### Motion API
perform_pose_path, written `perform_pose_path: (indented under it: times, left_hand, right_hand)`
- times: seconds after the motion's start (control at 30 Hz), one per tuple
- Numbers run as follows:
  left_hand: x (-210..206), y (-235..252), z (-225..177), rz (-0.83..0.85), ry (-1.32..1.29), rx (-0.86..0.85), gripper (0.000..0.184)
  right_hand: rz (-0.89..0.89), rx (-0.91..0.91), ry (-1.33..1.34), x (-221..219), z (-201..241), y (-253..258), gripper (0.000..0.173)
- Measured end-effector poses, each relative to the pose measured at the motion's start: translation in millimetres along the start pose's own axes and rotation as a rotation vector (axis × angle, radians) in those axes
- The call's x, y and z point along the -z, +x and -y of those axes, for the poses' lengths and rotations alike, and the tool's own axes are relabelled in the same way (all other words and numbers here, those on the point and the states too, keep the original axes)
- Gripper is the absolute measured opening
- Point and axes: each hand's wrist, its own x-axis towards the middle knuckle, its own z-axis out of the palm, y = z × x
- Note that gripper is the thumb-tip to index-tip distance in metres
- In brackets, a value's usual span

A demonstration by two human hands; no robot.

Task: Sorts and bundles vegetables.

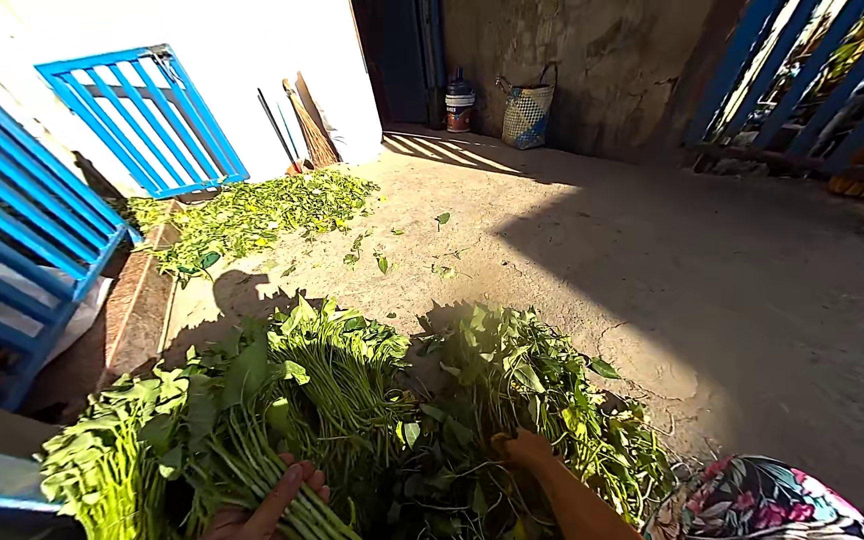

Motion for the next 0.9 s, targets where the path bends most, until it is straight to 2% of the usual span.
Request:
perform_pose_path:
  times: [0.1, 0.2, 0.27, 0.33, 0.43, 0.5, 0.63, 0.73, 0.83, 0.9]
  left_hand:
    - [-2.2, 0.0, 1.1, -0.016, -0.004, -0.002, 0.015]
    - [-4.2, 0.9, 0.7, -0.014, -0.006, 0.002, 0.013]
    - [-4.6, 3.0, 1.0, -0.006, -0.004, 0.002, 0.012]
    - [-4.2, 3.6, 2.5, -0.007, 0.006, 0.013, 0.013]
    - [-9.9, 2.3, 3.5, 0.000, 0.016, 0.014, 0.014]
    - [-12.1, -0.6, 3.5, -0.004, 0.017, 0.010, 0.013]
    - [-8.0, -2.4, 2.6, 0.023, 0.013, 0.014, 0.013]
    - [-2.5, -0.3, 2.2, 0.025, 0.010, 0.029, 0.013]
    - [-0.2, 1.6, 0.5, 0.023, 0.000, 0.036, 0.012]
    - [-1.9, 0.7, 0.8, 0.033, -0.013, 0.047, 0.011]
  right_hand:
    - [0.012, 0.014, 0.151, -1.9, -1.5, 12.6, 0.062]
    - [-0.082, 0.035, 0.239, 6.7, 12.0, -4.5, 0.047]
    - [-0.191, 0.024, 0.130, 18.2, 27.6, -29.6, 0.051]
    - [-0.332, 0.021, -0.104, 24.4, 36.4, -50.2, 0.062]
    - [-0.503, 0.205, -0.291, 24.8, 37.0, -42.0, 0.049]
    - [-0.445, 0.275, -0.193, 20.1, 36.8, -26.7, 0.048]
    - [-0.272, 0.084, 0.070, 11.3, 23.0, -0.7, 0.046]
    - [-0.178, 0.064, 0.155, 5.8, 0.8, 13.6, 0.048]
    - [-0.220, 0.128, 0.249, 8.4, 4.9, 10.3, 0.045]
    - [-0.333, 0.208, 0.408, 16.9, 16.2, -5.4, 0.039]
